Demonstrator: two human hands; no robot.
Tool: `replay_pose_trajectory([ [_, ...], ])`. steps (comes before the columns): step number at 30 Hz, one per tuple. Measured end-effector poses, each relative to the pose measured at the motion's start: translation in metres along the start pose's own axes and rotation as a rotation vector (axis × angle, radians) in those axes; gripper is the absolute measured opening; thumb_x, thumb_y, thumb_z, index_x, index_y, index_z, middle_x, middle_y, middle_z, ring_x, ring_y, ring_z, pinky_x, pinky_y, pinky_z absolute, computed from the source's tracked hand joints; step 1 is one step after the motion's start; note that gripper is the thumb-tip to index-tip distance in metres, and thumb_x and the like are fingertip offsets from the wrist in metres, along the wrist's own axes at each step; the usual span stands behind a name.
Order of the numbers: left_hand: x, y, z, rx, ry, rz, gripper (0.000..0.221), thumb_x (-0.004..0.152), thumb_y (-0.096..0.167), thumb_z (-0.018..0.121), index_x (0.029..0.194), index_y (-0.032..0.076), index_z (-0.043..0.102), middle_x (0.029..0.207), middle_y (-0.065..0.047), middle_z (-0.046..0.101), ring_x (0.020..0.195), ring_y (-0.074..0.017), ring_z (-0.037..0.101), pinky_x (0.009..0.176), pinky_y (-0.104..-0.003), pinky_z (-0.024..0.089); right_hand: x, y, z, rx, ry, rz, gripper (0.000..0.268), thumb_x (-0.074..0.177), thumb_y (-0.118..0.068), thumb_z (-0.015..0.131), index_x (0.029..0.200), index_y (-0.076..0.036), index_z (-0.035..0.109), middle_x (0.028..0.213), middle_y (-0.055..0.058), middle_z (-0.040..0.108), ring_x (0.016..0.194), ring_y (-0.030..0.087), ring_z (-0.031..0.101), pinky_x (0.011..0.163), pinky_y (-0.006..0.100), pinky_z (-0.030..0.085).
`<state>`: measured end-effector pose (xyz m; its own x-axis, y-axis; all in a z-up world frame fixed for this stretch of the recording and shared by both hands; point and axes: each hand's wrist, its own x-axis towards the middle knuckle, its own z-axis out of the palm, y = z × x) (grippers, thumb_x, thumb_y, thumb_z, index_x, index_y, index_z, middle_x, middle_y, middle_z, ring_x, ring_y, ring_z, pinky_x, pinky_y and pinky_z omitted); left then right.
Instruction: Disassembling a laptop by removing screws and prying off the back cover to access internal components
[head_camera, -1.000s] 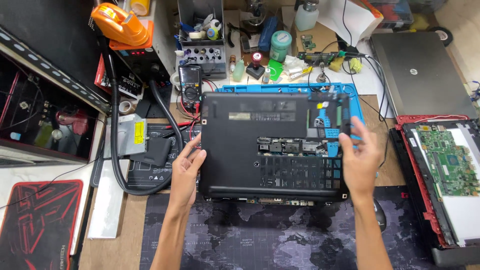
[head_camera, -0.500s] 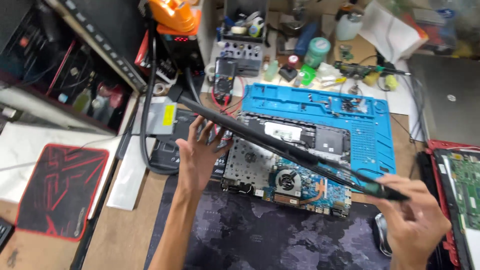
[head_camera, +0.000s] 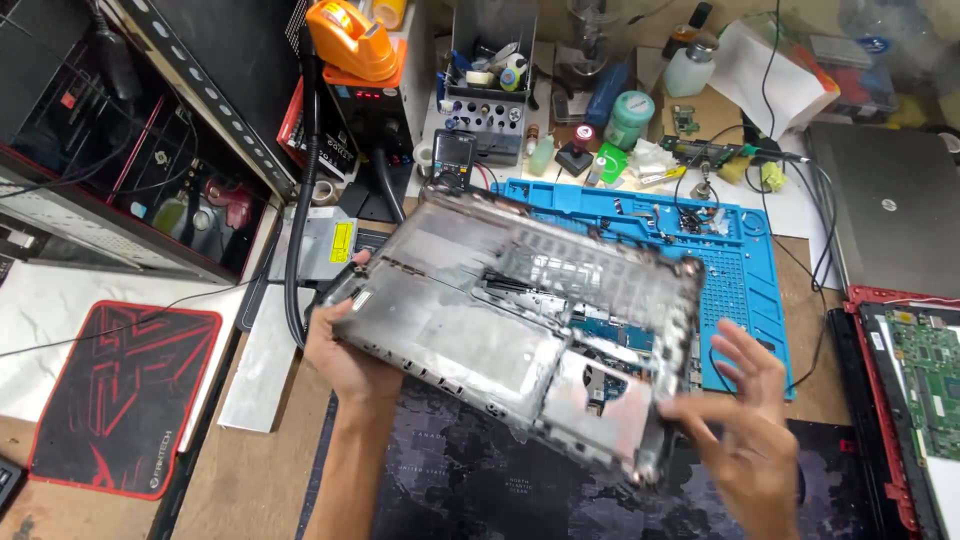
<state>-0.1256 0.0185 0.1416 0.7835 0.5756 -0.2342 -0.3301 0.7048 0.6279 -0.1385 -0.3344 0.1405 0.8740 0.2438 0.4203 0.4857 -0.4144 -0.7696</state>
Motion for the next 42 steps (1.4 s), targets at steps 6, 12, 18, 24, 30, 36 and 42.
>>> replay_pose_trajectory([
  [6, 0.004, 0.016, -0.02, 0.085, 0.12, 0.09, 0.05, 0.078, 0.033, 0.042, 0.116, 0.013, 0.067, 0.107, -0.014, 0.069, 0.095, -0.0276, 0.065, 0.068, -0.046, 0.058, 0.025, -0.022, 0.042, 0.734, 0.063, 0.974, 0.066, 0.096, -0.025, 0.036, 0.161, -0.011, 0.035, 0.137, 0.022, 0.056, 0.095, 0.033, 0.058, 0.097, 0.05, 0.047],
  [12, 0.016, 0.042, -0.06, -0.148, -0.017, 0.1, 0.064, 0.071, 0.029, 0.052, 0.128, 0.002, 0.065, 0.11, -0.02, 0.068, 0.1, -0.0359, 0.065, 0.089, -0.047, 0.052, -0.007, 0.013, 0.082, 0.805, -0.278, 0.934, 0.069, 0.096, -0.022, 0.055, 0.159, -0.005, 0.033, 0.099, 0.025, 0.078, 0.079, 0.032, 0.074, 0.07, 0.042, 0.06],
  [18, 0.024, 0.076, -0.107, -0.103, -0.064, 0.09, 0.065, 0.089, 0.043, 0.05, 0.141, 0.006, 0.059, 0.129, -0.022, 0.065, 0.112, -0.0362, 0.063, 0.098, -0.048, 0.05, -0.017, 0.034, 0.13, 0.912, -0.308, 0.952, 0.098, 0.093, -0.016, 0.06, 0.16, -0.012, -0.011, 0.088, 0.031, 0.069, 0.071, 0.042, 0.068, 0.065, 0.052, 0.059],
  [24, 0.052, 0.149, -0.232, 0.481, 0.281, 0.486, 0.074, 0.095, 0.06, 0.039, 0.135, 0.0, 0.056, 0.121, -0.018, 0.069, 0.102, -0.031, 0.074, 0.085, -0.036, 0.063, -0.006, 0.044, 0.162, 0.883, -0.357, 0.862, 0.097, 0.091, -0.015, 0.066, 0.161, 0.0, 0.0, 0.071, 0.026, 0.067, 0.054, 0.035, 0.066, 0.052, 0.045, 0.055],
  [30, 0.111, 0.167, -0.452, 0.466, 0.454, 0.606, 0.065, 0.102, 0.058, 0.034, 0.124, 0.005, 0.065, 0.109, -0.014, 0.071, 0.099, -0.0232, 0.069, 0.087, -0.032, 0.057, 0.022, 0.001, 0.218, 0.815, -0.58, 0.924, 0.101, 0.091, -0.021, 0.068, 0.162, -0.003, -0.002, 0.068, 0.023, 0.07, 0.054, 0.033, 0.064, 0.056, 0.043, 0.053],
  [36, 0.065, 0.169, -0.393, 0.158, 0.673, 0.56, 0.057, 0.094, 0.061, 0.042, 0.115, 0.013, 0.066, 0.11, -0.011, 0.069, 0.099, -0.0193, 0.067, 0.091, -0.032, 0.057, 0.046, -0.086, 0.315, 1.031, -0.585, 0.879, 0.057, 0.092, -0.003, 0.066, 0.14, 0.011, 0.04, 0.076, 0.012, 0.062, 0.055, 0.025, 0.07, 0.05, 0.051, 0.065],
  [42, 0.08, 0.152, -0.437, 0.09, 0.67, 0.703, 0.052, 0.098, 0.065, 0.037, 0.112, 0.021, 0.061, 0.118, -0.003, 0.067, 0.109, -0.0146, 0.065, 0.1, -0.028, 0.054, 0.045, -0.094, 0.438, 1.098, -0.714, 0.844, 0.046, 0.096, -0.009, 0.063, 0.138, 0.002, 0.047, 0.088, 0.018, 0.067, 0.061, 0.03, 0.074, 0.057, 0.047, 0.066],
])
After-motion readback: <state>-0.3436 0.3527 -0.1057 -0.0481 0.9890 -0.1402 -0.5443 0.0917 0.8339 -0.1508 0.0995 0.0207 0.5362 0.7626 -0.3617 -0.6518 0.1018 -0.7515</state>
